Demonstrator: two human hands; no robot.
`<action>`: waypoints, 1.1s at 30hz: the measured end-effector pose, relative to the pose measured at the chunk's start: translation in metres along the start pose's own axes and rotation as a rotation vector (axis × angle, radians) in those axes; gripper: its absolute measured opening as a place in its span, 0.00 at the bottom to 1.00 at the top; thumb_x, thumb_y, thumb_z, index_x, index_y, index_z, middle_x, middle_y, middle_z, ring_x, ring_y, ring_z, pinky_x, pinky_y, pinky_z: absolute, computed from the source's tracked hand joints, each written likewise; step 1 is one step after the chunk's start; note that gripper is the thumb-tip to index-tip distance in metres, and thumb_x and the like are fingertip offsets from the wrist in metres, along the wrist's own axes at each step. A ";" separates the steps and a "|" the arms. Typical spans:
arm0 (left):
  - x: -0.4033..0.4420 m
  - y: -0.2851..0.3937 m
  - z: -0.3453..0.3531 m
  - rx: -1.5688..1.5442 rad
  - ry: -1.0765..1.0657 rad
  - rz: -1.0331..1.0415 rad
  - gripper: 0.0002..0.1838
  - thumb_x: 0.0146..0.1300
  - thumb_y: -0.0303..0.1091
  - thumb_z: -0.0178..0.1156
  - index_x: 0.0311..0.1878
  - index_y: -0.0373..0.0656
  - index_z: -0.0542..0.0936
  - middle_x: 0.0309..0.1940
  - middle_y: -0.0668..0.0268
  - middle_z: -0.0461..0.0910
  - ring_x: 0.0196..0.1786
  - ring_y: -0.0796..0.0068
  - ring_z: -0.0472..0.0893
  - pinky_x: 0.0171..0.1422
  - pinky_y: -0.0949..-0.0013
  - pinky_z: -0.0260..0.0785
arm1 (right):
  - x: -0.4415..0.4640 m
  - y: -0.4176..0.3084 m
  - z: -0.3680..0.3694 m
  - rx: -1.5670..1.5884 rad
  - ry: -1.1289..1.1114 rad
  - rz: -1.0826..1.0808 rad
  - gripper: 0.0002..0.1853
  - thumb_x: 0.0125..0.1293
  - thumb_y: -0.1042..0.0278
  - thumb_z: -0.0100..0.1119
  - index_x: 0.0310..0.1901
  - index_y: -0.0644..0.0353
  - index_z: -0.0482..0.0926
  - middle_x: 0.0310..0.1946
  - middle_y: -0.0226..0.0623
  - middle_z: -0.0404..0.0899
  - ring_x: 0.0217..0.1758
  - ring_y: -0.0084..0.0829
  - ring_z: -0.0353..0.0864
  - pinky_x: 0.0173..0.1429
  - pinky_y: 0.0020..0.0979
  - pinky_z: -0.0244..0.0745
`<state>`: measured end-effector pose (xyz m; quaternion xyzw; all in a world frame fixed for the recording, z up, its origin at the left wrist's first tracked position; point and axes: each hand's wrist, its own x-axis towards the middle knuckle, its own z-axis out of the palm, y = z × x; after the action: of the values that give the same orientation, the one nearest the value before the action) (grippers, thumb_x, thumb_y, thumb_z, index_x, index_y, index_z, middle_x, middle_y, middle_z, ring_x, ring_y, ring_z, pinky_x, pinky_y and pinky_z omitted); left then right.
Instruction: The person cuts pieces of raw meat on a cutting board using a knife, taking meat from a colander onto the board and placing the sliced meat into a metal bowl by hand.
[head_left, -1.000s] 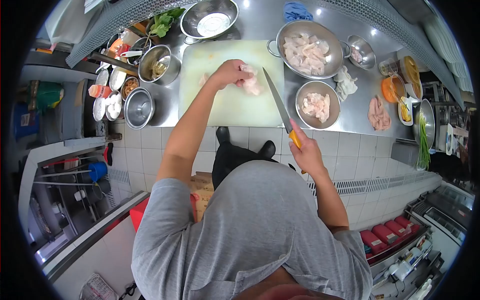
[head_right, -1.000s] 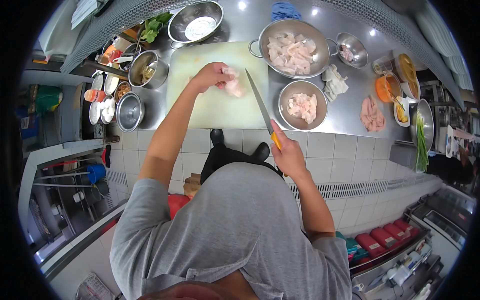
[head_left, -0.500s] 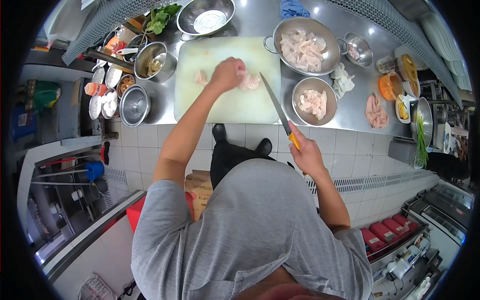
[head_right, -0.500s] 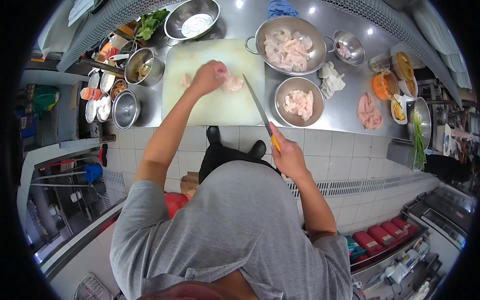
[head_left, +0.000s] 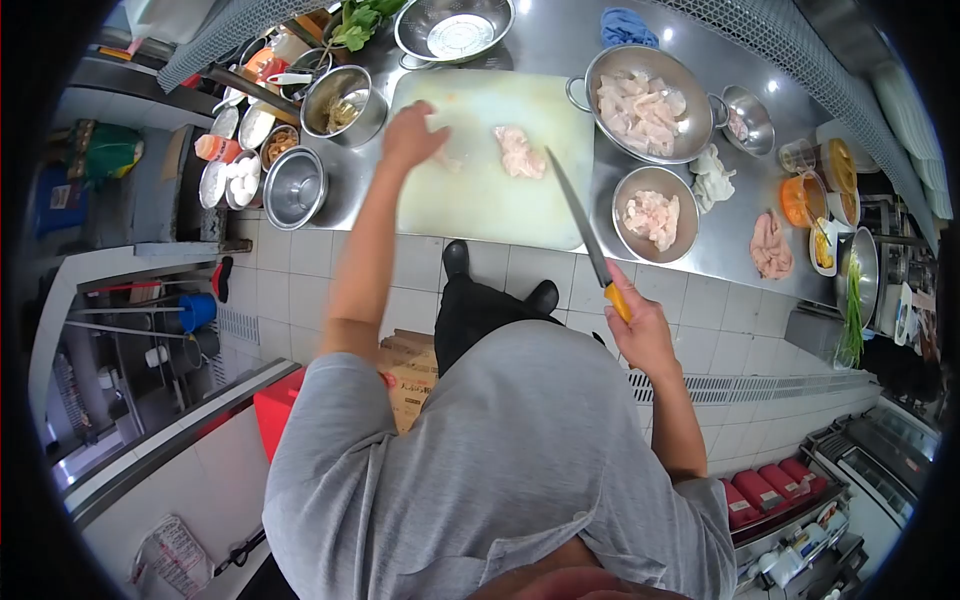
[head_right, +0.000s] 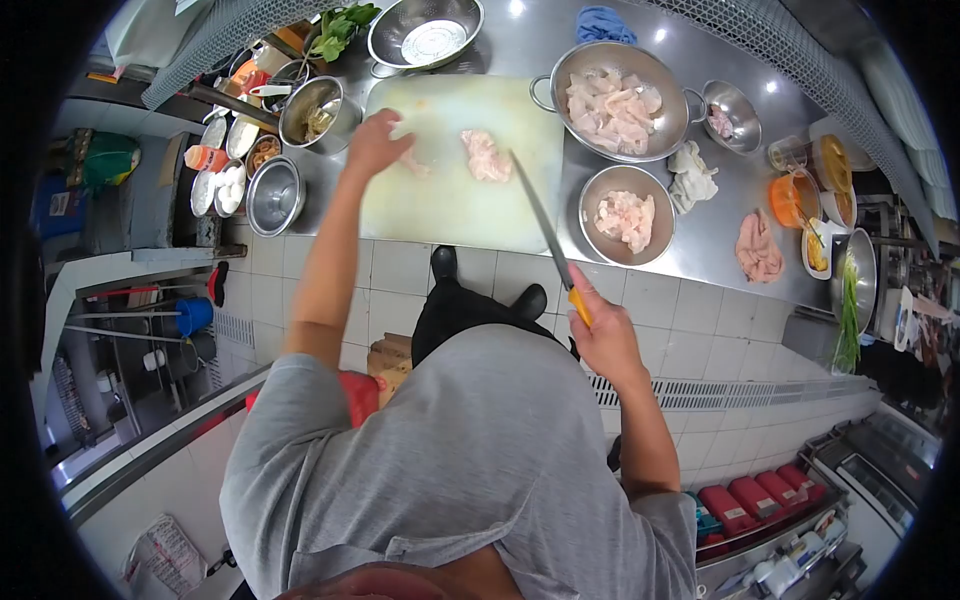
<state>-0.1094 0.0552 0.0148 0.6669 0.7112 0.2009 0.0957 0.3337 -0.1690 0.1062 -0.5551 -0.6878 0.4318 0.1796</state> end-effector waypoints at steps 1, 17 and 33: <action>0.000 -0.013 -0.006 0.037 -0.144 -0.033 0.23 0.57 0.48 0.75 0.48 0.41 0.86 0.44 0.53 0.89 0.48 0.51 0.88 0.55 0.54 0.81 | 0.002 -0.001 0.002 -0.016 -0.045 -0.028 0.42 0.69 0.76 0.62 0.84 0.41 0.62 0.45 0.55 0.88 0.45 0.62 0.86 0.53 0.52 0.82; 0.008 0.015 0.028 0.191 -0.304 -0.107 0.24 0.58 0.50 0.67 0.49 0.41 0.85 0.50 0.51 0.88 0.55 0.50 0.87 0.61 0.51 0.80 | 0.077 0.014 0.043 -0.308 -0.027 -0.072 0.41 0.70 0.74 0.63 0.83 0.40 0.63 0.41 0.55 0.88 0.43 0.58 0.88 0.50 0.53 0.81; 0.011 0.084 0.038 -0.264 -0.924 0.004 0.08 0.56 0.35 0.69 0.33 0.39 0.86 0.33 0.60 0.87 0.37 0.67 0.86 0.40 0.64 0.79 | 0.070 0.026 0.036 -0.161 0.009 -0.041 0.40 0.72 0.71 0.61 0.84 0.42 0.60 0.46 0.57 0.88 0.47 0.62 0.87 0.57 0.54 0.80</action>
<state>-0.0186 0.0741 0.0168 0.6698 0.5613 -0.0279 0.4852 0.3010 -0.1186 0.0488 -0.5553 -0.7309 0.3689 0.1463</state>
